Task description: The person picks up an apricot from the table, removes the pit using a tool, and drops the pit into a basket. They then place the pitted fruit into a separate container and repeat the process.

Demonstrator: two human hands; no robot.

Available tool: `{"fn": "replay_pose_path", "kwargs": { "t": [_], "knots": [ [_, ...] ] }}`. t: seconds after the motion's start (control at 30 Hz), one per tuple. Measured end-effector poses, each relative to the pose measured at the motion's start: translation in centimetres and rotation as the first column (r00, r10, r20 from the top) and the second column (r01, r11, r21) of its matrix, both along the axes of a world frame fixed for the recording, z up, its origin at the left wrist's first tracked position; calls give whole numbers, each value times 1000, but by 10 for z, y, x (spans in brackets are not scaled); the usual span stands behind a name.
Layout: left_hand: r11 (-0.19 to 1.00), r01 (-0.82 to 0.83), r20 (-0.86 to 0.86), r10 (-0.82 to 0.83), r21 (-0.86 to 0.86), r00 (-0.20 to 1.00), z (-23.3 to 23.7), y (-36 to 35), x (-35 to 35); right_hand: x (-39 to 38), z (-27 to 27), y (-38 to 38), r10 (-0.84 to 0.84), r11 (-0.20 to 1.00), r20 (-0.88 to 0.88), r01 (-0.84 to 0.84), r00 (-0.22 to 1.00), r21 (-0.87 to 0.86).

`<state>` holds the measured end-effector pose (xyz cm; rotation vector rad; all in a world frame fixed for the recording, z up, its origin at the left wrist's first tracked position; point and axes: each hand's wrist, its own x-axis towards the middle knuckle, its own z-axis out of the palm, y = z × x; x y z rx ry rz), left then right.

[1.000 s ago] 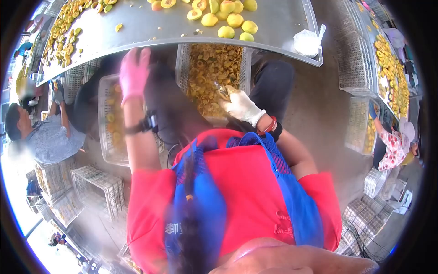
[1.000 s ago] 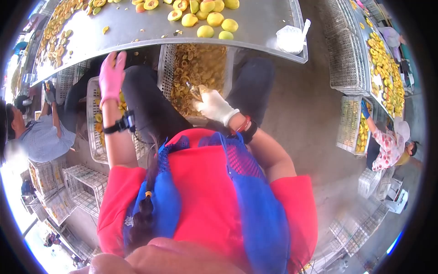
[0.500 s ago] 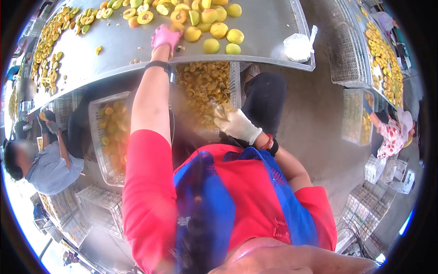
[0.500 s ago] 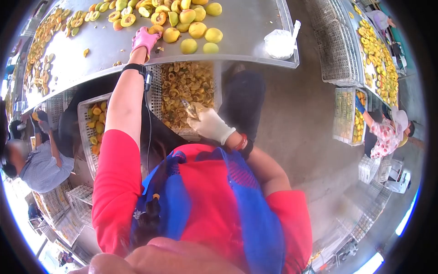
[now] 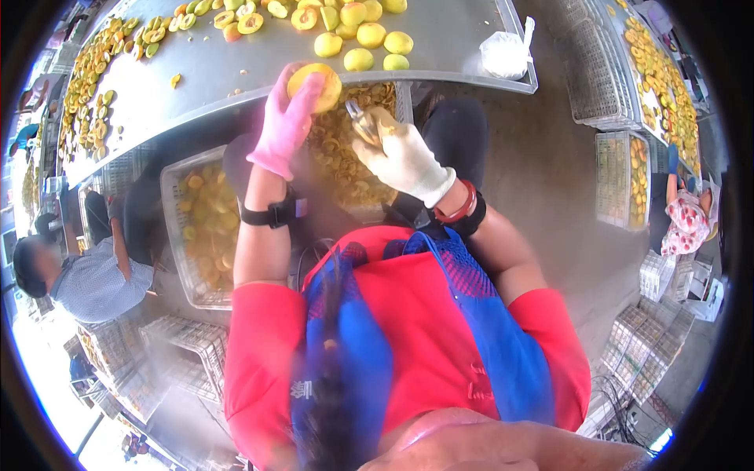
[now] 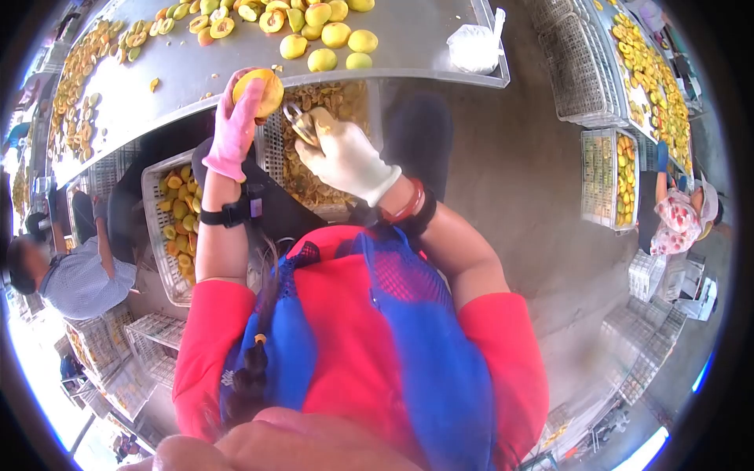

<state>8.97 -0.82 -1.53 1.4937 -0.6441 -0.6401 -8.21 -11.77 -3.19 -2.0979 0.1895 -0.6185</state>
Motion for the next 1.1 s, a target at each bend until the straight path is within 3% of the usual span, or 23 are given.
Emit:
{"fn": "replay_pose_path", "kwargs": {
  "t": [0.13,0.3,0.4,0.6,0.67,0.73,0.8,0.9,0.93,1.03,1.1],
  "knots": [
    [993,-105,13,106,-48,994,0,12,-41,-1,5,11,10,997,27,-8,1000,-81],
    [969,-117,38,128,-215,991,2,11,-65,-8,3,25,-42,999,42,41,998,23],
    [933,-203,235,278,-298,931,7,0,-80,-11,7,29,-32,997,31,30,999,72],
    [952,-160,80,187,-261,979,-8,7,-75,-10,5,23,164,986,144,-157,976,-56],
    [941,-181,145,229,-285,963,-11,5,-76,-11,10,26,206,976,124,-213,971,42],
    [939,-175,165,231,-297,959,-11,6,-78,-14,20,25,312,879,-42,-272,949,392],
    [941,-150,141,200,-303,969,-5,8,-79,-21,45,15,567,510,-235,-112,789,853],
    [962,-12,136,50,-273,989,-2,13,-75,-27,56,12,666,267,-111,-97,737,959],
    [972,60,82,-42,-228,996,4,17,-74,-27,53,13,676,240,-76,-122,733,963],
    [971,73,48,-64,-229,997,7,19,-76,-26,39,14,681,189,-5,-169,732,967],
    [970,-36,-124,6,-239,992,5,18,-70,-25,34,14,670,191,5,-179,742,965]
  ]
}}
